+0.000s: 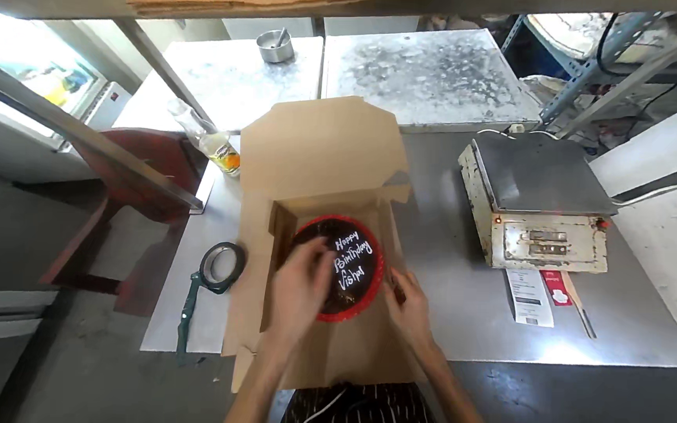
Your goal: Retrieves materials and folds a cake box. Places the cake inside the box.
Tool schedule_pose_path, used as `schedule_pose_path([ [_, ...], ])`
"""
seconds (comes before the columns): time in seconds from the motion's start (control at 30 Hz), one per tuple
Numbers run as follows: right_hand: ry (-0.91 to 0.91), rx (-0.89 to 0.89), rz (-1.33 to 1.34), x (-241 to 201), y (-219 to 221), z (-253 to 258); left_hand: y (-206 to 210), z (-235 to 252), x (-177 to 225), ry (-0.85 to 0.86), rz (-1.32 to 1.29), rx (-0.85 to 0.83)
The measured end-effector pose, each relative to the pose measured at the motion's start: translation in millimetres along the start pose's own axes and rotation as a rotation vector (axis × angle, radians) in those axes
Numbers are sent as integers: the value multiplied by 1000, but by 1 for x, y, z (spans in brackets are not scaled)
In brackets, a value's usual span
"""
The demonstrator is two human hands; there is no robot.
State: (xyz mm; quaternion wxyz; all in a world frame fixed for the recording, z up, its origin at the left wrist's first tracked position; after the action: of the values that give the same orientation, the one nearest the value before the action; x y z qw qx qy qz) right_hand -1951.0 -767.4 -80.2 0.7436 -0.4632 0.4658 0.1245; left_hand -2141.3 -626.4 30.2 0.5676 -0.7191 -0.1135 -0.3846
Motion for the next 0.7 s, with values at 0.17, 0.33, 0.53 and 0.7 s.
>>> schedule_pose_path([
  [0.17,-76,-119,116,7,-7,8,116,43,61,-94,168,-442],
  [0.33,64,-377,261,29,-12,54,133,60,52,-251,205,-357],
  [0.53,140,-143,87,50,-17,181,136,59,39,-279,118,-317],
  [0.7,-2,-282,-112,1,-12,189,136,58,44,-297,125,-336],
])
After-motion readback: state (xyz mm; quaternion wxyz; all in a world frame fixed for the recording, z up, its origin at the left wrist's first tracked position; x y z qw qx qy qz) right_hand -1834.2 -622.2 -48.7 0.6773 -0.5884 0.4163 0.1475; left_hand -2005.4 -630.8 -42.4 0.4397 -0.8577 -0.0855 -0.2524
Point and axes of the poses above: each hand's wrist, its own z-axis towards the middle knuckle, its own y-axis out of the palm, x = y × z, the point moved 8 cm from there along z, towards the middle knuckle
